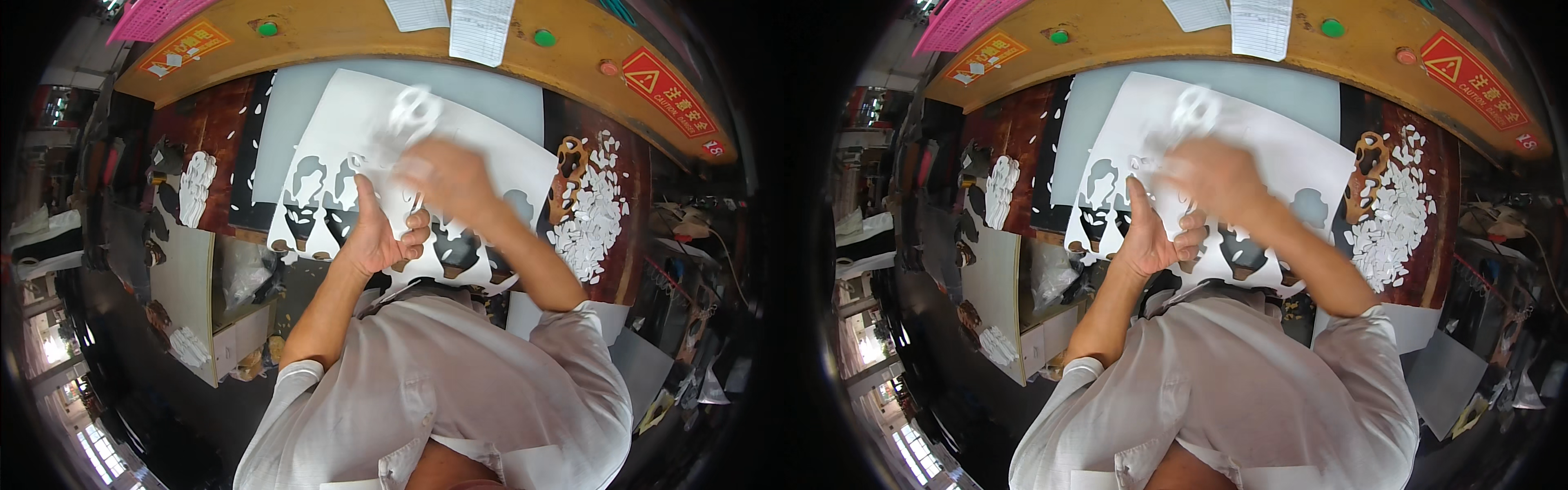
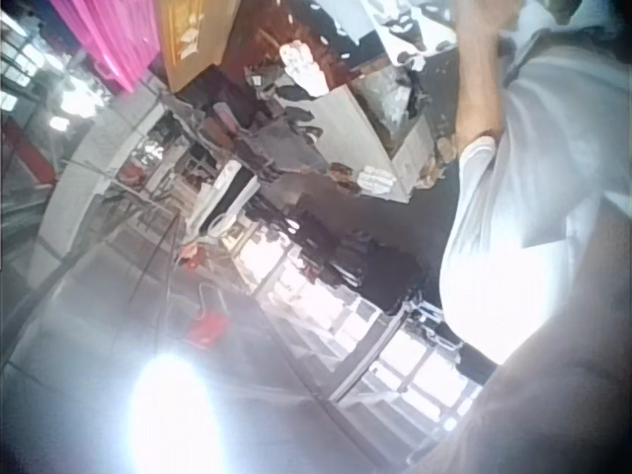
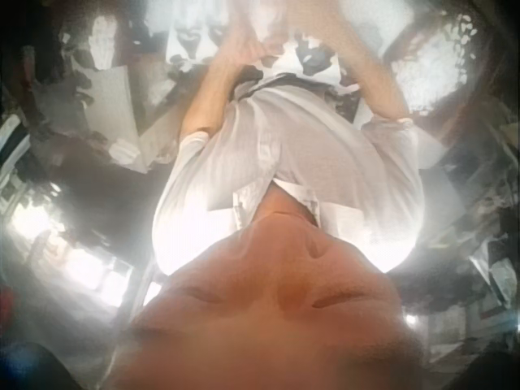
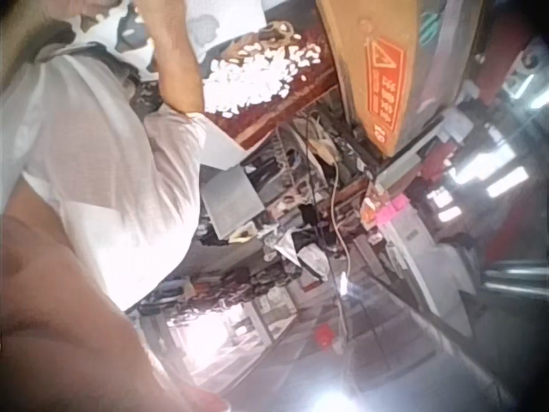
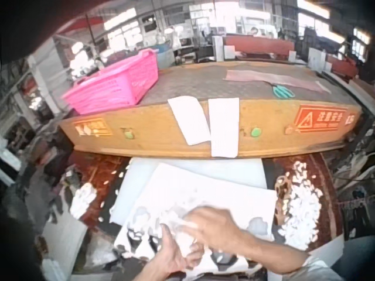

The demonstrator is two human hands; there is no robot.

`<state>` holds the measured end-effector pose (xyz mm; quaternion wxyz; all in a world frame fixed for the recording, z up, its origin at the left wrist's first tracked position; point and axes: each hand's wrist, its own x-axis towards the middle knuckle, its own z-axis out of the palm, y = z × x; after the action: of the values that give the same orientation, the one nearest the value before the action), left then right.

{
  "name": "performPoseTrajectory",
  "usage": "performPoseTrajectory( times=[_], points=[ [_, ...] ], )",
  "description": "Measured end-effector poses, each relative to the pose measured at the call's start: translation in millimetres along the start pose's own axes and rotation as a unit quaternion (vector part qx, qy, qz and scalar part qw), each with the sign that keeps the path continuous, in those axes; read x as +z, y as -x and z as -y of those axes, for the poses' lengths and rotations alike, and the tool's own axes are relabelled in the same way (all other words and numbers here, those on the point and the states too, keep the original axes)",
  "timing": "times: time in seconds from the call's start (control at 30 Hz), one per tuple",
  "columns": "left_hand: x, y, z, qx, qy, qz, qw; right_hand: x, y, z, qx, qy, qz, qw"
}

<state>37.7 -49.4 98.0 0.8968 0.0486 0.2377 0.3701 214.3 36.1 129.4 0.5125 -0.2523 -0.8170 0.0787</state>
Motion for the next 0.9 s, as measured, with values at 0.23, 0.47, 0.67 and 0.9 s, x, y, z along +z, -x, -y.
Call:
performPoseTrajectory(
  times=[0.23,0.47,0.67,0.9],
  points=[
    [-76,59,-29,-0.002,-0.104,-0.054,0.993,80,40,96,0.101,-0.041,0.143,0.984],
    [-114,107,-115,0.004,-0.294,-0.015,0.956,143,33,136,0.538,-0.269,0.063,0.796],
    [-142,169,-160,-0.106,-0.309,0.086,0.941,205,12,104,0.653,-0.586,-0.088,0.471],
    [-206,219,-192,0.181,-0.148,-0.191,0.953,347,-70,97,0.642,-0.514,-0.030,0.568]
  ],
)
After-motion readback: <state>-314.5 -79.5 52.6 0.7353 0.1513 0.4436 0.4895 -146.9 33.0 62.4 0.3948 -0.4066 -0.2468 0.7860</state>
